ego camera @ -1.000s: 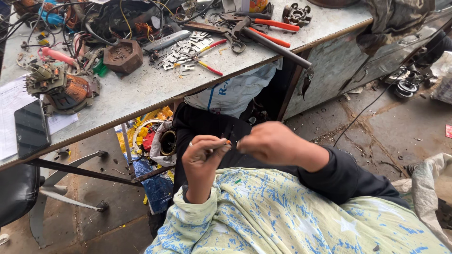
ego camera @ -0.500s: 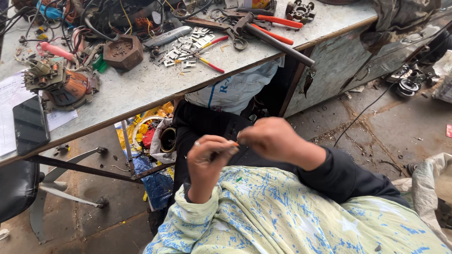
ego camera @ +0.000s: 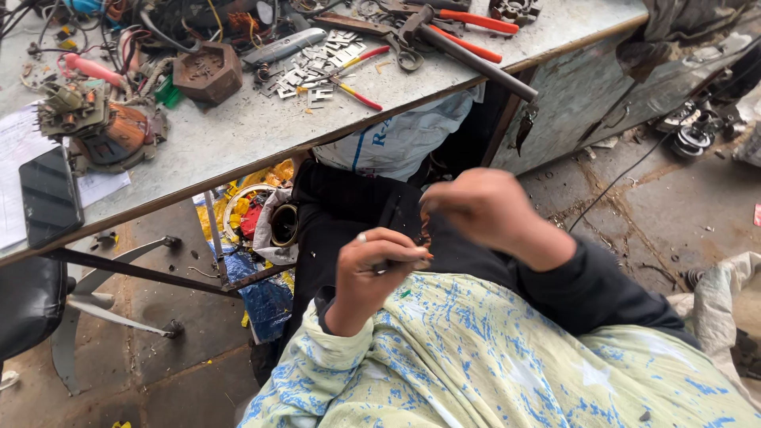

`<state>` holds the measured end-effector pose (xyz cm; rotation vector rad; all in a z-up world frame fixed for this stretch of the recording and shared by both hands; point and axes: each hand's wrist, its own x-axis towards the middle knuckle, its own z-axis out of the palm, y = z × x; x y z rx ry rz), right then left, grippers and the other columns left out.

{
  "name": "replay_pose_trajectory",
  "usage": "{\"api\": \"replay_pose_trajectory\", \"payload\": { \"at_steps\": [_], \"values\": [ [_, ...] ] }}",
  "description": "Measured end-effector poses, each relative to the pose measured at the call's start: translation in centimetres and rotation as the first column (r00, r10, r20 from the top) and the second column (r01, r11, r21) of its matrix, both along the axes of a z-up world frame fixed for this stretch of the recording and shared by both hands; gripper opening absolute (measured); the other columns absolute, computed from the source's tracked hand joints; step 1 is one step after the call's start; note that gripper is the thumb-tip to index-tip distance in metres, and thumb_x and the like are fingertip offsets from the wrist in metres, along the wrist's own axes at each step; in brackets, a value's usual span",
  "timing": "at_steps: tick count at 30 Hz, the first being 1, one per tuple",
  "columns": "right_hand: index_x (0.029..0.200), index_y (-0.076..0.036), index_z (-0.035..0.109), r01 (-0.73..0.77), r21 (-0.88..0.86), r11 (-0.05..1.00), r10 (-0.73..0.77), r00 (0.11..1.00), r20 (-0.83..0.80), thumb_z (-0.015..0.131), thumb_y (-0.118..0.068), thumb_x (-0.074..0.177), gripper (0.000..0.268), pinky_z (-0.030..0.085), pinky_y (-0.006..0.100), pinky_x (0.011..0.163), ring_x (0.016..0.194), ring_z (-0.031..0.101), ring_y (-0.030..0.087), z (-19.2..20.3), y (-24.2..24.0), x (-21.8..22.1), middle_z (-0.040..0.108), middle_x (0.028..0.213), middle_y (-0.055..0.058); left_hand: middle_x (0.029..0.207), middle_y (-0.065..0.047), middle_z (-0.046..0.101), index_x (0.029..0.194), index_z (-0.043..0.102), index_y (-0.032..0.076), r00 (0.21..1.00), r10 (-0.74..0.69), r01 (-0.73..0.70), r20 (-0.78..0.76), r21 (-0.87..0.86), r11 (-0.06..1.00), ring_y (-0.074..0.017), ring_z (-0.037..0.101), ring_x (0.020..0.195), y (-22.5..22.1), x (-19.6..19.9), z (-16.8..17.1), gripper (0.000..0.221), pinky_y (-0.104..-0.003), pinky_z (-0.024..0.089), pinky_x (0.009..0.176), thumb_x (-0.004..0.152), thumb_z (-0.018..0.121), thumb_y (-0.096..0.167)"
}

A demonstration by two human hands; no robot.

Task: The person works at a cluttered workbench, using pliers and their hands to strip and twist thin copper wires on a small electrical component.

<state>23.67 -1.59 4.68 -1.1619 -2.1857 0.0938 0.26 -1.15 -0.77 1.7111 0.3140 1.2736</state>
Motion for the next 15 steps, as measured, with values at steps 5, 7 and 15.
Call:
{"api": "replay_pose_trajectory", "payload": {
  "at_steps": [5,7,15],
  "values": [
    [0.107,-0.011,0.076,-0.548,-0.283,0.787,0.556,0.829,-0.058,0.076,-0.006,0.086,0.022,0.055,0.041,0.064,0.075,0.07,0.027,-0.6,-1.7,-2.3,0.072,0.083,0.009,0.102,-0.008,0.069,0.099,0.073,-0.001,0.965,0.239,-0.227,0.104,-0.115,0.967,-0.011,0.07,0.088,0.4,-0.8,0.1,0.016,-0.022,0.06,0.079,0.087,0.08,-0.008],
    [0.108,-0.008,0.074,-0.597,-0.244,0.765,0.585,0.801,-0.127,0.075,-0.007,0.088,0.02,0.055,0.04,0.063,0.074,0.07,0.027,0.9,-2.4,-0.7,0.073,0.083,0.008,0.102,-0.007,0.069,0.1,0.074,-0.001,0.967,0.224,-0.199,0.118,-0.19,0.961,-0.0093,0.067,0.086,0.6,-0.5,-0.1,0.014,-0.021,0.058,0.076,0.089,0.079,-0.008],
    [0.11,-0.007,0.074,0.054,-0.023,0.998,-0.058,0.974,-0.22,0.07,-0.005,0.092,0.019,0.055,0.042,0.063,0.074,0.072,0.031,1.4,-1.0,1.0,0.072,0.086,0.012,0.098,-0.008,0.073,0.098,0.077,0.002,0.994,0.039,-0.031,-0.105,0.073,0.997,-0.0116,0.072,0.087,-0.7,0.0,1.4,0.021,-0.022,0.059,0.075,0.08,0.081,-0.01]
  ]
}}
